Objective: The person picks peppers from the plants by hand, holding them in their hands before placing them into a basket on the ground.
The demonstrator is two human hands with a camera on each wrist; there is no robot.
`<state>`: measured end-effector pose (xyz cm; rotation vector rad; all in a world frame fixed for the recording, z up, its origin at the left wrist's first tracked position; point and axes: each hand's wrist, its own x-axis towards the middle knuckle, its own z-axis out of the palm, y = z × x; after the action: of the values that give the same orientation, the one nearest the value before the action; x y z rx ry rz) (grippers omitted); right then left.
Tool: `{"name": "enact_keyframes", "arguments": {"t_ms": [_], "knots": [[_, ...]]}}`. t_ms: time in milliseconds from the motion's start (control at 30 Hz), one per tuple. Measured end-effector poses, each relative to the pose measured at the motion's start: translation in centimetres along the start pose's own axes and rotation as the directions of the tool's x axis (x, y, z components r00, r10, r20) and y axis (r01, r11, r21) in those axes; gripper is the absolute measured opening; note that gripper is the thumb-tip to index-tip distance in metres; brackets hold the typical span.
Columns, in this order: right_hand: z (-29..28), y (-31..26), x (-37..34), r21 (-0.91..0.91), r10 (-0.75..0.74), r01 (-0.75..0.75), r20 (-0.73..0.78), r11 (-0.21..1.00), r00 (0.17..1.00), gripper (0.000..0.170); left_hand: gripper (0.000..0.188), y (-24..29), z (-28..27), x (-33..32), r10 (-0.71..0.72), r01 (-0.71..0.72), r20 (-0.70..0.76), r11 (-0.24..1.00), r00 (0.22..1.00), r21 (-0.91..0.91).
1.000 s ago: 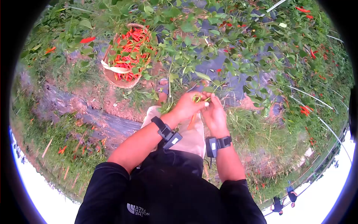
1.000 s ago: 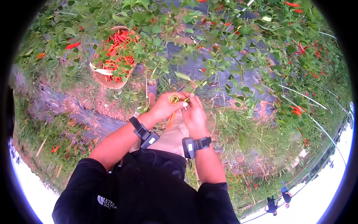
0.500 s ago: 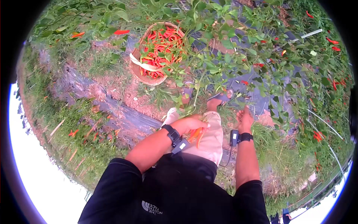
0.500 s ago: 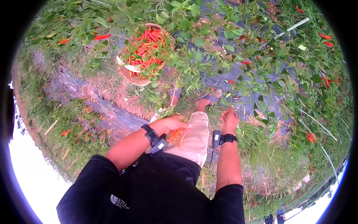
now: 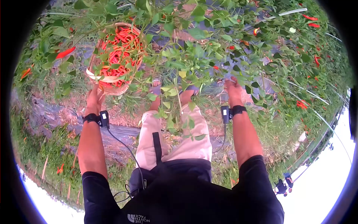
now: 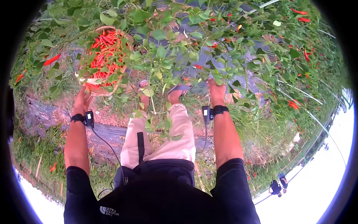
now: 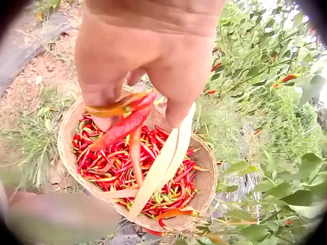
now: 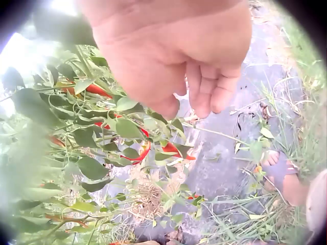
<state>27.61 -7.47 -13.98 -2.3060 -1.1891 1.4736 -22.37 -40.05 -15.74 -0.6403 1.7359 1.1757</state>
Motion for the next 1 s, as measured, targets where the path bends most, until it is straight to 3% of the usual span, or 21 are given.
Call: {"name": "enact_keyframes", "arguments": {"t_ms": [67, 100, 133, 167, 233, 267, 333, 367, 433, 467, 533, 567, 600, 667, 700, 733, 767, 800, 867, 933, 1000], "knots": [[0.5, -2.1, 0.9, -0.047, 0.011, -0.012, -0.02, 0.999, 1.0, 0.052, 0.053, -0.6, -0.6, 0.5, 0.161, -0.066, -0.259, 0.938, 0.952, 0.341], [0.8, -2.6, 1.4, -0.059, -0.173, 0.179, 0.092, 0.982, 0.981, 0.056, 0.059, -1.5, -0.6, 0.0, 0.191, -0.074, -0.214, 0.884, 0.958, 0.461], [1.2, -2.8, 2.0, -0.043, -0.349, 0.364, 0.203, 0.93, 0.915, 0.06, 0.056, -3.0, -0.7, -0.7, 0.197, -0.12, -0.095, 0.846, 0.976, 0.52], [1.8, -2.6, 2.7, -0.033, -0.342, 0.356, 0.204, 0.934, 0.917, 0.06, 0.053, -5.1, -1.2, -1.2, 0.192, -0.171, 0.024, 0.801, 0.981, 0.573], [2.7, -2.1, 4.1, -0.034, -0.178, 0.222, 0.484, 0.974, 0.857, 0.06, 0.039, -11.7, -4.8, 2.1, 0.149, -0.435, 0.437, 0.589, 0.887, 0.681], [2.8, -2.6, 3.1, -0.023, -0.181, 0.219, 0.485, 0.975, 0.855, 0.06, 0.035, -12.1, -2.2, -1.6, 0.159, -0.49, 0.484, 0.524, 0.86, 0.697], [2.6, -4.4, 0.0, 0.217, -0.062, -0.082, 0.583, 0.973, 0.81, 0.052, 0.031, -13.3, 5.9, -8.3, 0.182, -0.648, 0.644, 0.439, 0.743, 0.623], [2.4, -3.5, 0.7, 0.202, -0.077, -0.059, 0.605, 0.978, 0.793, 0.04, 0.03, -13.8, 8.7, -10.2, 0.196, -0.738, 0.742, 0.421, 0.641, 0.527], [1.4, -3.3, 0.2, 0.254, -0.099, -0.077, 0.614, 0.964, 0.783, 0.035, 0.034, -11.9, 16.4, -14.2, 0.272, -0.887, 0.845, 0.123, 0.461, 0.445], [0.9, -3.1, 0.1, 0.303, -0.117, -0.099, 0.618, 0.948, 0.778, 0.031, 0.037, -12.4, 19.7, -15.1, 0.268, -0.857, 0.818, 0.077, 0.509, 0.509], [-0.5, 0.4, 2.6, 0.341, -0.152, -0.092, 0.625, 0.935, 0.765, 0.029, 0.041, -11.4, 25.9, -17.1, 0.365, -0.885, 0.818, 0.036, 0.445, 0.465], [-1.3, 3.4, 4.9, 0.325, -0.138, -0.098, 0.628, 0.941, 0.766, 0.03, 0.042, -10.0, 28.7, -18.2, 0.462, -0.935, 0.825, 0.025, 0.325, 0.354], [-1.3, 3.9, 5.3, 0.3, -0.107, -0.092, 0.585, 0.95, 0.804, 0.03, 0.042, -10.4, 30.8, -18.3, 0.466, -0.934, 0.823, 0.022, 0.326, 0.358], [-1.3, 4.8, 6.0, 0.247, -0.045, -0.089, 0.491, 0.965, 0.87, 0.031, 0.036, -10.8, 33.9, -17.9, 0.495, -0.966, 0.839, 0.0, 0.223, 0.257], [-2.2, 0.2, 2.3, 0.311, -0.157, -0.014, 0.517, 0.95, 0.842, 0.027, 0.036, -11.3, 34.8, -17.1, 0.502, -0.966, 0.837, -0.013, 0.218, 0.26], [-2.5, -2.7, 0.3, 0.377, -0.268, 0.058, 0.533, 0.924, 0.803, 0.023, 0.031, -11.8, 35.4, -16.2, 0.381, -0.974, 0.897, 0.048, 0.224, 0.223], [-2.7, -3.3, 0.0, 0.391, -0.324, 0.128, 0.489, 0.911, 0.81, 0.024, 0.027, -12.5, 35.9, -15.5, 0.25, -0.974, 0.943, 0.116, 0.219, 0.195], [-2.6, -3.0, 0.5, 0.388, -0.377, 0.215, 0.41, 0.896, 0.831, 0.025, 0.027, -12.7, 36.2, -15.7, 0.25, -0.974, 0.943, 0.109, 0.22, 0.198], [-2.2, -2.2, 1.8, 0.351, -0.471, 0.379, 0.229, 0.856, 0.852, 0.027, 0.022, -13.3, 36.5, -16.7, 0.086, -0.869, 0.874, 0.19, 0.478, 0.457], [-1.3, -1.2, 3.1, 0.312, -0.535, 0.488, 0.083, 0.815, 0.841, 0.029, 0.023, -13.6, 36.9, -17.7, 0.067, -0.828, 0.843, 0.247, 0.533, 0.504], [-0.7, 0.1, 4.2, 0.275, -0.577, 0.555, -0.002, 0.785, 0.817, 0.031, 0.018, -14.1, 36.7, -18.3, -0.19, -0.635, 0.746, 0.417, 0.638, 0.65]]}}
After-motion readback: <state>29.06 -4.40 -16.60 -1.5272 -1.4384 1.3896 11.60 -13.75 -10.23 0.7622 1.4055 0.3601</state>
